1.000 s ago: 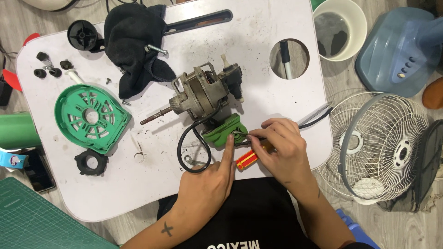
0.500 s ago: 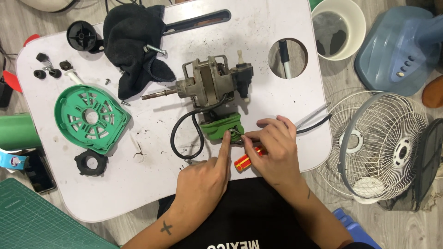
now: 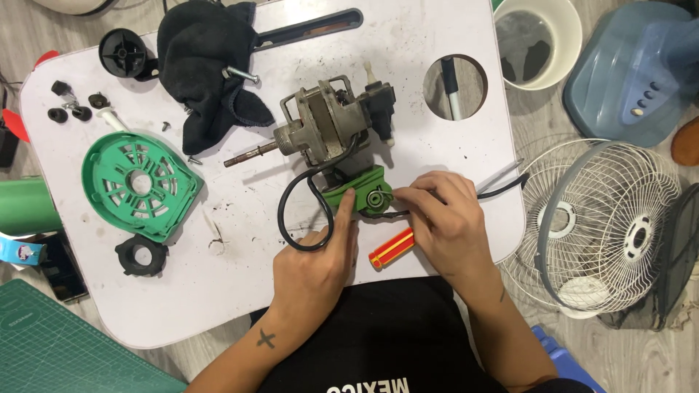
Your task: Disassembling and cleaning a fan motor and housing using a cloth and screwdriver
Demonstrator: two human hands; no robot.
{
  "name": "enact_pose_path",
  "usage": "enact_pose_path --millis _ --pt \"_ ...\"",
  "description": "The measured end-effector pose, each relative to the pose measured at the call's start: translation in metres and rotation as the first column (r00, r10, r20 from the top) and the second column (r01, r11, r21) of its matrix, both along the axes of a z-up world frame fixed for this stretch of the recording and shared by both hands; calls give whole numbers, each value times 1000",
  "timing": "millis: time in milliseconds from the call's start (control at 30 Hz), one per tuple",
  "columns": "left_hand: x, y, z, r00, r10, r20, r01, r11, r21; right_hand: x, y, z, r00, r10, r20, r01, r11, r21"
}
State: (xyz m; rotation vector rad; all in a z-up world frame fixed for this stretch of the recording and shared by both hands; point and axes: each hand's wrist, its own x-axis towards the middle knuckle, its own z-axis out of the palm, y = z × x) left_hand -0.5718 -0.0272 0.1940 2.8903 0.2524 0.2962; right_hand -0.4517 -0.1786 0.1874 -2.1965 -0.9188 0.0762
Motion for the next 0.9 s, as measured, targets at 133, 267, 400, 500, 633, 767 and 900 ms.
enact_pose_path --millis 133,267,400,500,633,767,900 --pt "4 0 1 999 -36 4 36 999 8 -2 -2 0 999 20 47 -19 999 -31" --pt "4 -1 -1 1000 -19 14 19 999 34 -4 -1 -3 999 44 21 -44 999 20" --pt "3 -2 -7 999 -46 19 46 999 -4 -10 -2 -5 998 28 47 -29 999 19" --pt "4 -2 -6 999 -52 14 52 999 -13 -12 -3 -6 998 27 49 -27 1000 2" --pt "4 -1 -5 1000 -24 -10 24 999 -35 -10 -3 -6 998 34 44 -35 999 2" --pt "0 0 -10 999 -44 -7 43 998 -42 -9 -3 -7 999 26 28 -26 1000 -2" --pt "3 3 -8 999 30 -45 -28 999 45 -9 -4 -10 999 30 23 -30 1000 0"
